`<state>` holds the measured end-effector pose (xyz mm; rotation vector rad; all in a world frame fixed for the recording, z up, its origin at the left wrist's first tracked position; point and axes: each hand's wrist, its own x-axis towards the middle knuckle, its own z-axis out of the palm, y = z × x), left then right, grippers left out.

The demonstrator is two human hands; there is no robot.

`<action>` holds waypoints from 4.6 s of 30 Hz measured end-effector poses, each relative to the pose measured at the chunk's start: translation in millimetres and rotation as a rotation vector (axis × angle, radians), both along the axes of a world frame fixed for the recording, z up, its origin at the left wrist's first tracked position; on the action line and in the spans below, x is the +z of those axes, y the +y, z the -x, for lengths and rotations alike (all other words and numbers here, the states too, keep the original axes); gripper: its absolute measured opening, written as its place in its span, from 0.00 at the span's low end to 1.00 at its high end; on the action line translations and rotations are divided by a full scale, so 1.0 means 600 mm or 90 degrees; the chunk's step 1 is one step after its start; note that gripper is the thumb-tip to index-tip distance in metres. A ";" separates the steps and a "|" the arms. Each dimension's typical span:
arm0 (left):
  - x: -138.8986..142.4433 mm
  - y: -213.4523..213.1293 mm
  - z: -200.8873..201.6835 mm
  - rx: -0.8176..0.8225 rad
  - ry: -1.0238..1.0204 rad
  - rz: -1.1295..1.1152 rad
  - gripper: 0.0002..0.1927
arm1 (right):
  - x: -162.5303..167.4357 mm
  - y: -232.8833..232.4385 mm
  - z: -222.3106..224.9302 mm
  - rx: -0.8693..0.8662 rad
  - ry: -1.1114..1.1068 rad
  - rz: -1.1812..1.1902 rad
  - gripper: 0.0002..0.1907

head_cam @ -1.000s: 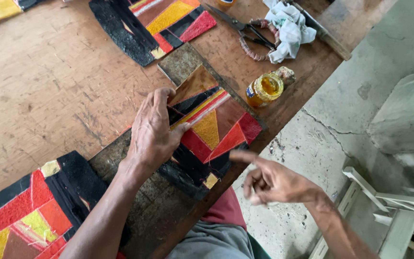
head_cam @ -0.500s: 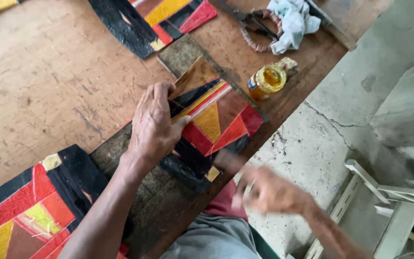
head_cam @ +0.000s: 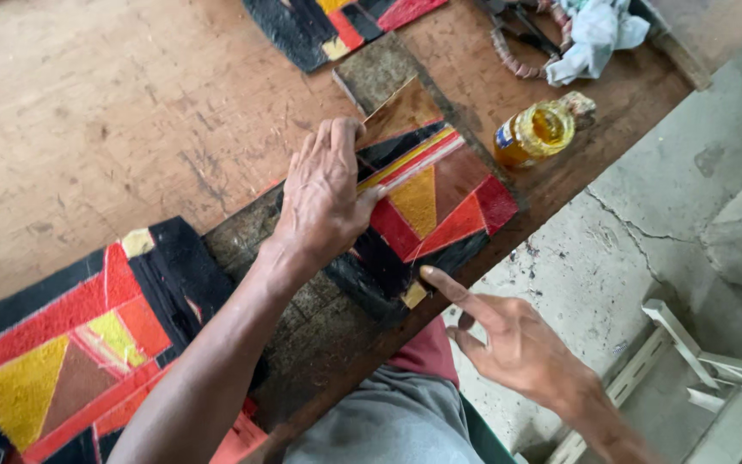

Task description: The person presses and smooths colorful leather patch pieces onto square backing boards at a workbench, working through a stack of boards one at a time. They occasionally dip a finger into a jar of yellow glue and dab it on loose pieces, then press the pieces flat with the palm before setting the finished board aside.

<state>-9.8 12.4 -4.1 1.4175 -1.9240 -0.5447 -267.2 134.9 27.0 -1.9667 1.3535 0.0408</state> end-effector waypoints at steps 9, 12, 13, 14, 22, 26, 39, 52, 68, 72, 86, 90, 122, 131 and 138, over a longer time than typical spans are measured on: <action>0.000 0.004 0.001 0.001 0.005 0.003 0.34 | -0.005 0.008 -0.037 0.052 0.207 -0.065 0.43; 0.001 0.003 0.001 0.008 -0.007 0.011 0.34 | 0.003 0.013 -0.046 0.113 0.149 0.090 0.49; 0.002 0.004 0.001 0.005 -0.010 0.012 0.34 | 0.006 0.014 -0.045 0.097 0.108 0.099 0.48; 0.001 0.004 0.001 -0.001 -0.011 0.010 0.34 | 0.007 0.015 -0.043 0.078 0.070 0.104 0.47; 0.000 -0.001 0.001 0.005 -0.001 0.003 0.35 | 0.009 0.016 -0.035 0.043 0.044 0.110 0.42; 0.001 0.001 0.001 0.008 0.012 -0.001 0.36 | 0.012 0.017 -0.031 0.048 0.063 0.137 0.44; 0.007 0.004 0.008 0.014 -0.002 -0.009 0.35 | 0.021 0.017 -0.017 0.042 0.287 0.148 0.47; 0.017 0.000 0.009 0.003 0.009 0.001 0.38 | -0.024 0.075 0.000 0.070 -0.154 0.159 0.42; 0.039 -0.007 0.016 0.001 -0.039 -0.048 0.39 | 0.037 -0.052 0.100 0.014 -0.049 0.232 0.26; 0.043 -0.003 0.012 -0.002 -0.015 -0.080 0.38 | 0.065 -0.082 0.126 -0.100 0.037 0.363 0.33; 0.046 -0.005 0.014 0.011 -0.020 -0.085 0.39 | 0.102 -0.307 0.089 0.029 0.198 0.168 0.29; 0.037 -0.005 0.011 0.016 -0.018 -0.065 0.38 | 0.128 -0.295 0.100 -0.009 0.176 0.344 0.29; 0.083 0.027 -0.114 -0.034 0.527 -0.495 0.39 | -0.126 0.054 0.007 0.036 0.266 0.125 0.45; 0.082 0.076 -0.105 0.134 0.640 -0.173 0.22 | -0.060 -0.025 0.115 -0.303 -0.554 0.197 0.28; 0.233 -0.042 -0.331 0.048 0.278 -0.088 0.12 | -0.008 -0.078 0.031 -0.247 -0.490 0.205 0.31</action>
